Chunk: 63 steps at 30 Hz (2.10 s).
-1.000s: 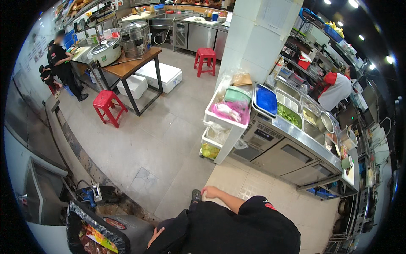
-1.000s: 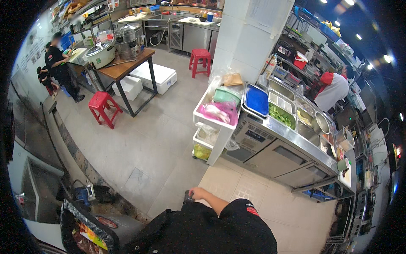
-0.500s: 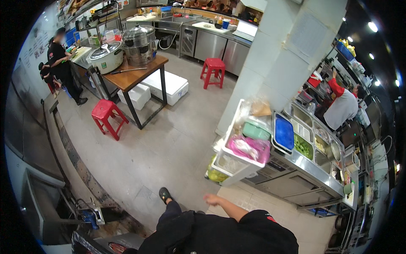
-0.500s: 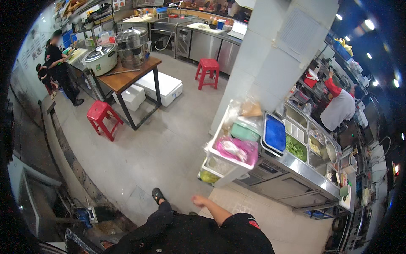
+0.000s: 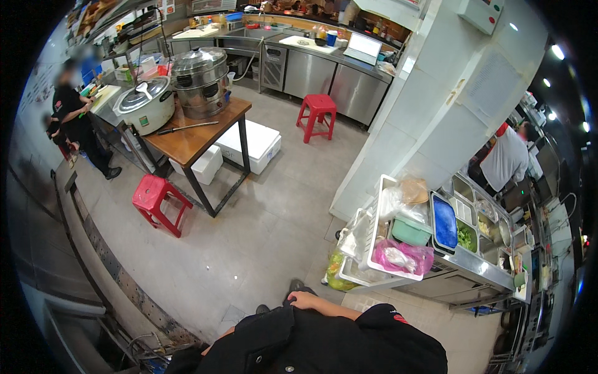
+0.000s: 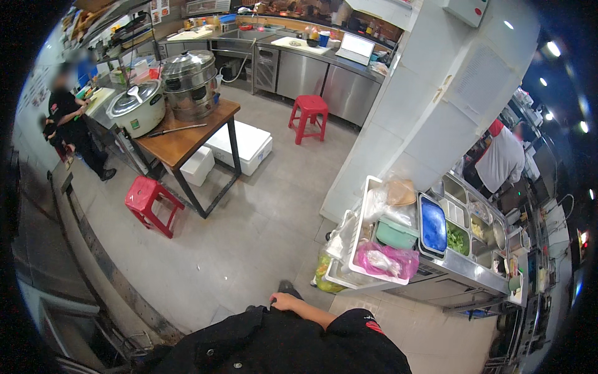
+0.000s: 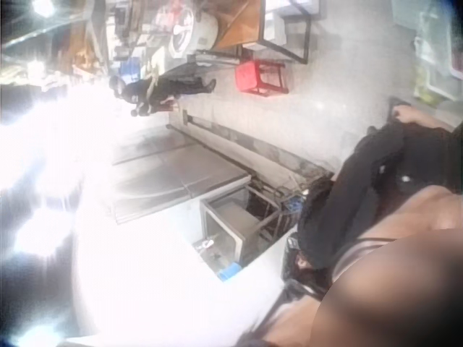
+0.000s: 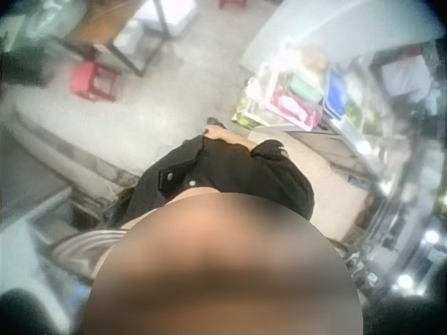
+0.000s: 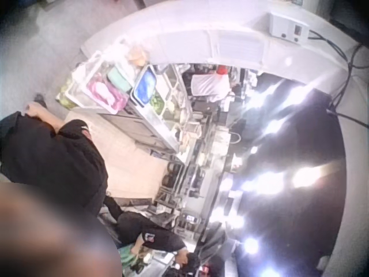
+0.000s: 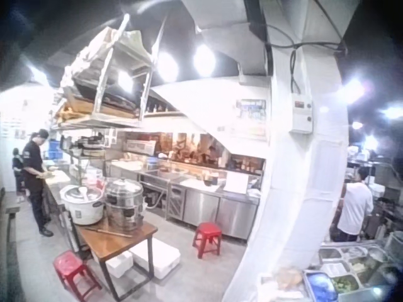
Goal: The person chops green onions on a cutting board using a knife. They then walk to a bar area, scoop ice into a cup, and hold the cup while interacting with other staff members.
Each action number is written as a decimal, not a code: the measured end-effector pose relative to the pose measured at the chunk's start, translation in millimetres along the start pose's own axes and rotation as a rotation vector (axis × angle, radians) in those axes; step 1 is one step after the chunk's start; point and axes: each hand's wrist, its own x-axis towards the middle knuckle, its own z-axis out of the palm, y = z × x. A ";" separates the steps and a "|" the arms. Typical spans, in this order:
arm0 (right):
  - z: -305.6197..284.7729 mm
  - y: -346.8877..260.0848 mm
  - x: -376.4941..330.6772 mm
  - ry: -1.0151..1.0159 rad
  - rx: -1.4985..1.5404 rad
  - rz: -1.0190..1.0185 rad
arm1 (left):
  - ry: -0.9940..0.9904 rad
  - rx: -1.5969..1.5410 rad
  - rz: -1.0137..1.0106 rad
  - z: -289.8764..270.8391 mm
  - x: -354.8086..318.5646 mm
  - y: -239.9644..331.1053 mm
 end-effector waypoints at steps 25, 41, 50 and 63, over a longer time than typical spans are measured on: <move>-484.0 150.1 244.2 0.485 0.449 0.217 | 0.118 0.167 0.157 -254.1 346.1 325.2; -544.4 225.5 338.4 0.165 0.219 0.577 | -0.104 0.739 0.257 -433.7 681.2 595.2; -745.3 231.2 527.0 0.338 0.440 0.142 | -0.149 0.622 0.403 -418.5 808.2 754.1; -1136.3 449.9 576.5 0.582 0.374 0.618 | -0.010 0.253 0.486 -441.8 905.1 1054.5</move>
